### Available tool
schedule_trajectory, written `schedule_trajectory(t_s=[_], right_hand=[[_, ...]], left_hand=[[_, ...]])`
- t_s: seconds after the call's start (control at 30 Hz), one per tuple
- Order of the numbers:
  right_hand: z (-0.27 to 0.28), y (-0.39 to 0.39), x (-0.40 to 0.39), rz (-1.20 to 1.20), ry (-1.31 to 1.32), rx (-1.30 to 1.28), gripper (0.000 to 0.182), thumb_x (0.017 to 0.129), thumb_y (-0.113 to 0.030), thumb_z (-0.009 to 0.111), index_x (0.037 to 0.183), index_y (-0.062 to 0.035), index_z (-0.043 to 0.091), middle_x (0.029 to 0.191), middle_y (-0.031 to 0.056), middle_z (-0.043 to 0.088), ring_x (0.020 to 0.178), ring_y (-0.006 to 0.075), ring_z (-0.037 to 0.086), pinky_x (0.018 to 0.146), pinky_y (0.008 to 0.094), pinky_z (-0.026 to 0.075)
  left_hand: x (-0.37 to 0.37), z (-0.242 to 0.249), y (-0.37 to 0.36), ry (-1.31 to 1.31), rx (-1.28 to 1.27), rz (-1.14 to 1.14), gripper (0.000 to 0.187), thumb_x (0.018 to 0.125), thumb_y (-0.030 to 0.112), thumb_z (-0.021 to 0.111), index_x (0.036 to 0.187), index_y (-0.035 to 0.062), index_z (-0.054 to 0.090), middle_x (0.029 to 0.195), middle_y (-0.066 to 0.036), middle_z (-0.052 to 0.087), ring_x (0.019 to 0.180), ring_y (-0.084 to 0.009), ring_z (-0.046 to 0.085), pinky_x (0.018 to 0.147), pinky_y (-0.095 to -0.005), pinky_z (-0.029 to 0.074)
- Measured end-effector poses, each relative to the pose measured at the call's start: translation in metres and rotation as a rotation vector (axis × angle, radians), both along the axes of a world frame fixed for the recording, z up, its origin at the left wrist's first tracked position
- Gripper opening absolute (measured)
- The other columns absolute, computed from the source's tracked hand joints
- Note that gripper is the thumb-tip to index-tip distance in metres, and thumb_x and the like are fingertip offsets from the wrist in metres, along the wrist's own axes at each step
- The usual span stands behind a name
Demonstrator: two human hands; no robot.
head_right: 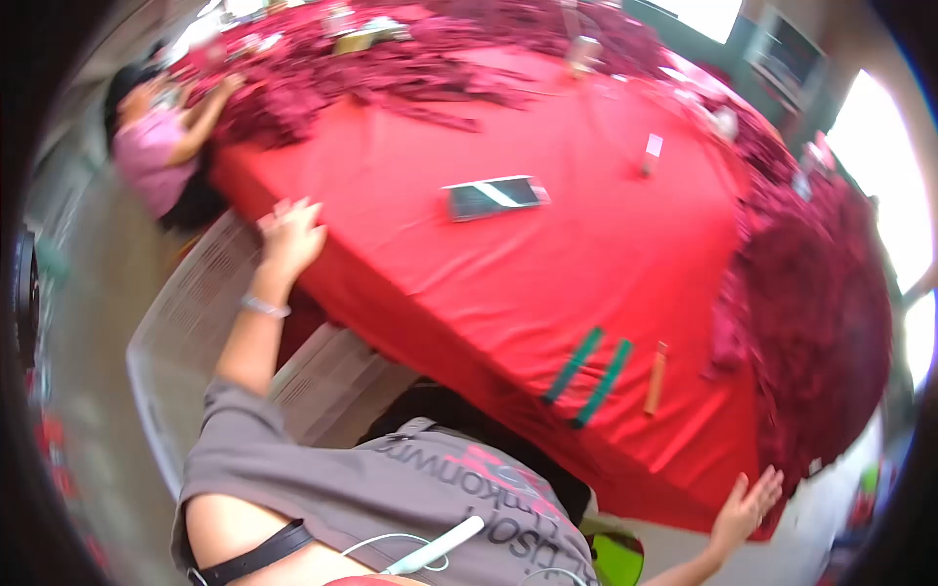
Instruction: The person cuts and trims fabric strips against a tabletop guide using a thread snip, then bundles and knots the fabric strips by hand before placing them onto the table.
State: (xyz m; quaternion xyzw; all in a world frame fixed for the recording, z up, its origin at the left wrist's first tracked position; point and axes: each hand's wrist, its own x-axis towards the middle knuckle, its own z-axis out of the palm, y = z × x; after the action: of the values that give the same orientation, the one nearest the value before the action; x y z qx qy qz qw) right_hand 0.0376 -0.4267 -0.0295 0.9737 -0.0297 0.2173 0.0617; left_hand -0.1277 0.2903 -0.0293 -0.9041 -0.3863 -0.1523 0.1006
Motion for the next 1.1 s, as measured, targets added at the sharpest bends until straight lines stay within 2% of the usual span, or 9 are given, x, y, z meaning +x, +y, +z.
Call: schedule_trajectory(t_s=[0.1, 0.23, 0.33, 0.6, 0.7, 0.83, 0.87, 1.0, 1.1], right_hand=[[0.002, 0.048, 0.004, -0.172, 0.292, 0.068, 0.058, 0.094, -0.043, 0.040, 0.140, -0.0101, 0.030, 0.148, 0.0111, 0.023, 0.136, 0.0340, 0.020, 0.107, 0.0428, 0.024], [-0.002, 0.118, -0.002, 0.410, 0.299, 0.191, 0.060, 0.092, -0.040, 0.045, 0.141, -0.0099, 0.028, 0.149, 0.0106, 0.020, 0.138, 0.0317, 0.015, 0.109, 0.0422, 0.018], [0.014, 0.171, -0.005, 0.587, 0.345, 0.246, 0.062, 0.091, -0.039, 0.048, 0.142, -0.0111, 0.027, 0.150, 0.0096, 0.016, 0.139, 0.0307, 0.011, 0.110, 0.0427, 0.016], [-0.025, 0.211, 0.061, 0.611, 0.357, 0.242, 0.062, 0.091, -0.044, 0.044, 0.142, -0.0128, 0.027, 0.151, 0.0093, 0.016, 0.139, 0.0318, 0.011, 0.108, 0.0529, 0.016], [-0.041, 0.218, 0.061, 0.553, 0.451, 0.172, 0.053, 0.092, -0.040, 0.043, 0.138, -0.0159, 0.036, 0.148, 0.0102, 0.025, 0.137, 0.0339, 0.017, 0.103, 0.0604, 0.017], [-0.043, 0.218, 0.053, 0.548, 0.425, 0.208, 0.051, 0.091, -0.036, 0.044, 0.135, -0.0125, 0.041, 0.145, 0.0115, 0.031, 0.135, 0.0339, 0.022, 0.104, 0.0580, 0.020], [-0.042, 0.216, 0.053, 0.569, 0.401, 0.219, 0.050, 0.091, -0.035, 0.045, 0.135, -0.0111, 0.042, 0.144, 0.0122, 0.032, 0.134, 0.0341, 0.024, 0.104, 0.0573, 0.020], [-0.044, 0.215, 0.049, 0.589, 0.381, 0.226, 0.048, 0.088, -0.028, 0.046, 0.132, -0.0073, 0.045, 0.143, 0.0143, 0.034, 0.134, 0.0346, 0.026, 0.104, 0.0561, 0.022], [-0.043, 0.215, 0.048, 0.588, 0.395, 0.207, 0.049, 0.087, -0.026, 0.047, 0.131, -0.0060, 0.045, 0.142, 0.0150, 0.034, 0.133, 0.0359, 0.026, 0.103, 0.0561, 0.022]], left_hand=[[0.000, -0.002, -0.030, 0.018, 0.060, -0.197, 0.047, 0.084, 0.027, 0.054, 0.128, 0.0121, 0.047, 0.139, -0.013, 0.039, 0.130, -0.0359, 0.032, 0.099, -0.0624, 0.026], [0.003, -0.012, -0.066, -0.027, 0.010, -0.487, 0.051, 0.085, 0.028, 0.053, 0.133, 0.0128, 0.043, 0.144, -0.012, 0.031, 0.134, -0.0367, 0.025, 0.102, -0.0628, 0.020], [0.013, -0.016, -0.084, -0.036, -0.051, -0.623, 0.054, 0.085, 0.028, 0.054, 0.135, 0.0143, 0.039, 0.145, -0.012, 0.028, 0.135, -0.0372, 0.020, 0.104, -0.0613, 0.018], [0.057, -0.028, -0.091, 0.184, -0.267, -0.826, 0.067, 0.090, 0.059, 0.034, 0.143, 0.0191, 0.025, 0.150, -0.012, 0.015, 0.137, -0.0399, 0.010, 0.107, -0.0563, 0.018], [0.060, -0.045, -0.084, 0.295, -0.283, -0.822, 0.066, 0.089, 0.061, 0.032, 0.143, 0.0226, 0.025, 0.150, -0.011, 0.017, 0.137, -0.0394, 0.011, 0.105, -0.0602, 0.018], [0.057, -0.060, -0.085, 0.150, -0.117, -0.830, 0.064, 0.088, 0.059, 0.035, 0.140, 0.0226, 0.033, 0.147, -0.012, 0.025, 0.132, -0.0403, 0.026, 0.102, -0.0605, 0.023], [0.057, -0.061, -0.087, 0.044, -0.004, -0.848, 0.059, 0.087, 0.055, 0.038, 0.134, 0.0201, 0.043, 0.142, -0.013, 0.036, 0.126, -0.0387, 0.038, 0.099, -0.0563, 0.029], [0.060, -0.073, -0.088, -0.167, 0.044, -0.869, 0.049, 0.084, 0.044, 0.040, 0.123, 0.0181, 0.056, 0.130, -0.011, 0.051, 0.119, -0.0334, 0.047, 0.091, -0.0461, 0.035], [0.058, -0.068, -0.091, -0.111, 0.000, -0.843, 0.049, 0.084, 0.043, 0.040, 0.124, 0.0183, 0.056, 0.132, -0.011, 0.049, 0.119, -0.0332, 0.047, 0.093, -0.0457, 0.033]])
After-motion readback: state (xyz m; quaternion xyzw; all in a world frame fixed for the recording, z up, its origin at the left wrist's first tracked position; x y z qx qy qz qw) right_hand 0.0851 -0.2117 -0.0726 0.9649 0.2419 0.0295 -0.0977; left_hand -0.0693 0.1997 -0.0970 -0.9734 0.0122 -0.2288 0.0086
